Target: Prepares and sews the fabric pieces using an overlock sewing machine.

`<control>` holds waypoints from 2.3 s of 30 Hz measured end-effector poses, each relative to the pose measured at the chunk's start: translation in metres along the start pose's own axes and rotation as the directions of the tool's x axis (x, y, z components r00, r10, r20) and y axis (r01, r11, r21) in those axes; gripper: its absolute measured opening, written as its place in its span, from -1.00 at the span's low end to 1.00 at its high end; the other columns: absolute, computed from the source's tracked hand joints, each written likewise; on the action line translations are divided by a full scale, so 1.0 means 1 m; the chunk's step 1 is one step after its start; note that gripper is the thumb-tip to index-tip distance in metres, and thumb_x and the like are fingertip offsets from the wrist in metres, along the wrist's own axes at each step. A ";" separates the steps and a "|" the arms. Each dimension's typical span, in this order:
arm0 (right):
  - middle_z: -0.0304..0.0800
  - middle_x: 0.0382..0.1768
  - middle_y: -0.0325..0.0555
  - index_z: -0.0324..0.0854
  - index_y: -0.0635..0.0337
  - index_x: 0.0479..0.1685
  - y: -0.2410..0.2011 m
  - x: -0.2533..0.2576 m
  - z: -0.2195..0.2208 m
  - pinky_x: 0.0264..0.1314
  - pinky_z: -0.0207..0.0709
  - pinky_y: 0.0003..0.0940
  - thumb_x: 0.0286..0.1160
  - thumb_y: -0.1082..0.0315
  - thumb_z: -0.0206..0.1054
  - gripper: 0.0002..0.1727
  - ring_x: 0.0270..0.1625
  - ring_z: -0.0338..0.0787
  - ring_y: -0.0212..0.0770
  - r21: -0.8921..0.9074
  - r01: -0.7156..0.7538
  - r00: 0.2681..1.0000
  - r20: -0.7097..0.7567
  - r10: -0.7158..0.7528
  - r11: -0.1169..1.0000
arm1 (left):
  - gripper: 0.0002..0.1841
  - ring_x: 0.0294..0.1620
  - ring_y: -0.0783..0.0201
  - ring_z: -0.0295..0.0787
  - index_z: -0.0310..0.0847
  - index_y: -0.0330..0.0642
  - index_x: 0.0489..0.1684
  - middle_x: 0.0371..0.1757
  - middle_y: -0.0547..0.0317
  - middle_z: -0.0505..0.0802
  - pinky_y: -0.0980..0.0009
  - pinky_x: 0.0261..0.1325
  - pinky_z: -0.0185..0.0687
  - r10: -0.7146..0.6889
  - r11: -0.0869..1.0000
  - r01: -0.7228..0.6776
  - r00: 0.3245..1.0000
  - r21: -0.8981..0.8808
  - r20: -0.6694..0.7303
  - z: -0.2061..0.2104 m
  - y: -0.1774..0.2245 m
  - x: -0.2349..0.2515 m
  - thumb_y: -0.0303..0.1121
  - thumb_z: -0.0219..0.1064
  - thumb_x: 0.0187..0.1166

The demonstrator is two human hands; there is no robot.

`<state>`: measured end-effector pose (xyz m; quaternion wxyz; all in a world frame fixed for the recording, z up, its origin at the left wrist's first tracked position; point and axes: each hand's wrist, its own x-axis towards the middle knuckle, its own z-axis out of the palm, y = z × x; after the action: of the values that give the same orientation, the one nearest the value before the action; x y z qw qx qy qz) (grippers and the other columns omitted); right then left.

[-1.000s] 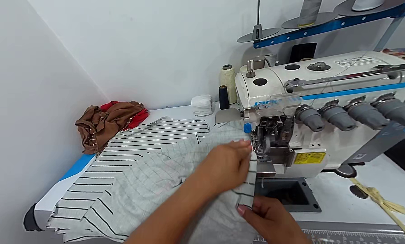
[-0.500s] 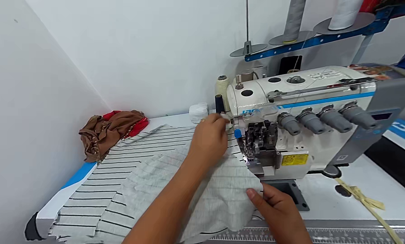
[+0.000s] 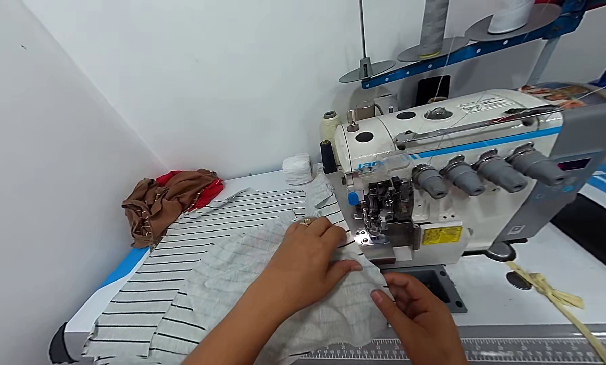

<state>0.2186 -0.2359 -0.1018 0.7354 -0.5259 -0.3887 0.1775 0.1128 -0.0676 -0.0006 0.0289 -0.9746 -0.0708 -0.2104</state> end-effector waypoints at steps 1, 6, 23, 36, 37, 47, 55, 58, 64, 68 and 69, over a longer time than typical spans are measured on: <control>0.89 -0.30 -0.38 0.60 0.26 0.15 0.000 0.000 -0.001 -0.29 0.70 -0.66 0.48 0.47 0.43 -0.71 -0.34 0.81 -0.56 -0.008 0.006 1.000 0.011 -0.006 1.000 | -0.54 -0.10 0.15 0.79 0.79 -0.06 -0.13 -0.24 0.22 0.80 0.02 0.04 0.66 0.025 1.000 -0.025 1.000 0.016 -0.017 0.000 -0.003 0.000 0.17 0.36 0.48; 0.90 -0.25 -0.35 0.43 0.26 0.40 0.008 0.001 -0.003 -0.28 0.72 -0.61 0.47 0.43 0.47 -0.48 -0.33 0.83 -0.51 0.049 0.048 0.995 0.089 -0.052 0.998 | -0.70 -0.11 0.39 0.72 0.74 -0.06 -0.38 -0.26 0.31 0.78 0.43 -0.02 0.62 0.241 0.951 -0.255 0.965 -0.174 -0.100 0.002 -0.019 0.003 -0.04 0.38 0.58; 0.78 -0.27 -0.31 0.87 0.14 -0.15 0.007 0.011 0.005 -0.23 0.64 -0.78 0.58 0.17 0.37 -0.75 -0.21 0.74 -0.64 -0.212 0.106 0.994 0.045 -0.099 0.972 | -0.77 -0.03 0.44 0.76 0.63 -0.27 -0.38 0.45 -0.01 0.73 0.44 -0.05 0.65 0.153 0.901 -0.015 0.946 -0.435 0.284 -0.009 -0.040 0.042 -0.32 0.31 0.67; 0.72 -0.20 -0.22 0.81 0.20 -0.29 0.009 0.009 0.001 -0.13 0.74 -0.68 0.54 0.17 0.44 -0.75 -0.19 0.78 -0.56 -0.121 0.086 0.996 0.042 -0.081 0.989 | -0.85 -0.24 0.60 0.69 0.82 -0.30 -0.28 -0.31 0.30 0.82 0.67 -0.14 0.62 0.288 0.697 -0.160 0.955 -0.699 0.069 -0.016 -0.052 0.049 -0.41 0.37 0.59; 0.69 -0.21 -0.22 0.82 0.20 -0.33 0.008 0.007 0.000 -0.15 0.72 -0.70 0.53 0.18 0.44 -0.74 -0.20 0.75 -0.58 -0.141 0.099 0.995 0.040 -0.094 0.985 | -0.85 -0.36 0.66 0.61 0.82 -0.29 -0.30 -0.38 0.35 0.78 0.73 -0.29 0.52 0.264 0.672 -0.088 0.956 -0.735 0.127 -0.018 -0.051 0.052 -0.42 0.37 0.59; 0.81 -0.12 -0.13 0.81 0.31 -0.36 0.002 -0.003 -0.029 -0.01 0.71 -0.63 0.62 0.35 0.29 -0.73 -0.08 0.78 -0.54 -0.209 0.099 0.995 0.044 -0.092 0.973 | -0.85 -0.46 0.54 0.58 0.85 -0.15 -0.28 -0.45 0.33 0.76 0.56 -0.36 0.47 0.012 0.859 0.140 0.956 -0.492 0.293 -0.012 -0.024 0.063 -0.28 0.46 0.59; 0.84 -0.28 -0.21 0.84 0.29 -0.46 -0.001 -0.015 -0.024 -0.08 0.73 -0.65 0.46 0.40 0.48 -0.82 -0.20 0.81 -0.57 -0.103 0.073 0.997 0.019 -0.071 0.992 | -0.86 -0.44 0.56 0.63 0.80 -0.11 -0.34 -0.45 0.38 0.77 0.57 -0.36 0.52 0.007 0.862 0.173 0.936 -0.477 0.351 -0.015 -0.027 0.057 -0.27 0.50 0.54; 0.84 -0.31 -0.24 0.82 0.28 -0.49 -0.002 -0.015 -0.023 -0.12 0.75 -0.63 0.46 0.41 0.48 -0.82 -0.23 0.82 -0.56 -0.059 0.060 0.998 0.016 -0.059 0.996 | -0.86 -0.45 0.57 0.61 0.79 -0.10 -0.34 -0.46 0.39 0.76 0.59 -0.38 0.50 -0.012 0.866 0.192 0.931 -0.461 0.365 -0.016 -0.025 0.057 -0.26 0.50 0.55; 0.84 -0.40 -0.34 0.76 0.15 -0.55 -0.004 -0.013 -0.019 -0.26 0.79 -0.58 0.39 0.45 0.52 -0.83 -0.35 0.84 -0.51 0.046 -0.024 0.999 -0.033 0.026 0.999 | -0.88 -0.31 0.53 0.71 0.79 -0.11 -0.30 -0.36 0.35 0.81 0.54 -0.21 0.65 -0.035 0.904 0.118 0.979 -0.412 0.203 -0.007 -0.021 0.051 -0.29 0.55 0.49; 0.90 -0.41 -0.38 0.68 0.11 -0.31 -0.010 -0.012 -0.015 -0.23 0.84 -0.47 0.28 0.60 0.53 -0.81 -0.38 0.90 -0.43 0.156 -0.140 0.987 -0.050 0.150 0.978 | -0.90 -0.03 0.14 0.78 0.84 -0.07 -0.27 -0.13 0.14 0.82 0.11 -0.03 0.68 0.032 0.996 -0.042 0.992 -0.083 -0.123 0.011 0.010 0.028 -0.48 0.39 0.47; 0.90 -0.40 -0.38 0.62 0.16 -0.14 -0.012 -0.010 -0.014 -0.21 0.85 -0.44 0.28 0.63 0.51 -0.73 -0.37 0.91 -0.41 0.167 -0.179 0.982 -0.031 0.187 0.969 | -0.82 0.01 0.08 0.80 0.86 -0.07 -0.24 -0.12 0.11 0.84 0.07 -0.03 0.71 0.033 0.999 -0.031 0.984 0.018 -0.176 0.016 0.023 0.019 -0.54 0.34 0.45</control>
<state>0.2212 -0.2562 -0.0965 0.7654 -0.5015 -0.3052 0.2636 0.1400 -0.0868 -0.0077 0.0459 -0.9530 -0.0540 -0.2947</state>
